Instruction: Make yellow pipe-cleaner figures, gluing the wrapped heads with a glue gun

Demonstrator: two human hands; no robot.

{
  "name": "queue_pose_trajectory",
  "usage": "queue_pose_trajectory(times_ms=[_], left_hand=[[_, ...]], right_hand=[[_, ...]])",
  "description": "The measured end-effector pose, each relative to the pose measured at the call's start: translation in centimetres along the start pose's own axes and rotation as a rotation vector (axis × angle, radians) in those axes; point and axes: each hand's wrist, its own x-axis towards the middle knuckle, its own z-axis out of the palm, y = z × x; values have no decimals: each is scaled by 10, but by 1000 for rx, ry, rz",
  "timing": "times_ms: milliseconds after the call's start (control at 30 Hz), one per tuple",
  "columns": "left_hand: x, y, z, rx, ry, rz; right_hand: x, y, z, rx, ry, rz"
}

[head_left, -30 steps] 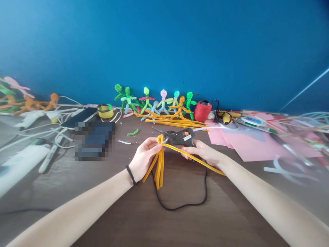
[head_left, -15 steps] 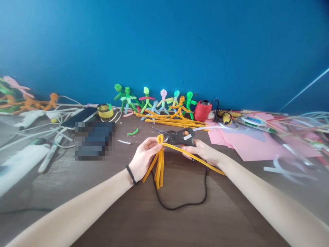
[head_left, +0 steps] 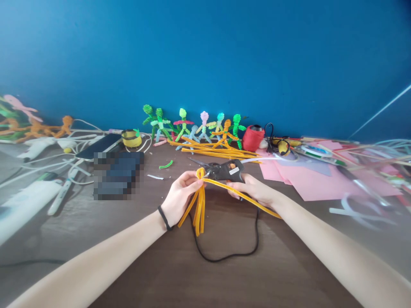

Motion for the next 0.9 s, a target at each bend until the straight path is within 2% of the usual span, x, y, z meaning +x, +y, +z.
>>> queue_pose_trajectory(times_ms=[900], left_hand=[[0, 0, 0, 6, 3, 11]], right_hand=[[0, -1, -1, -90, -46, -49]])
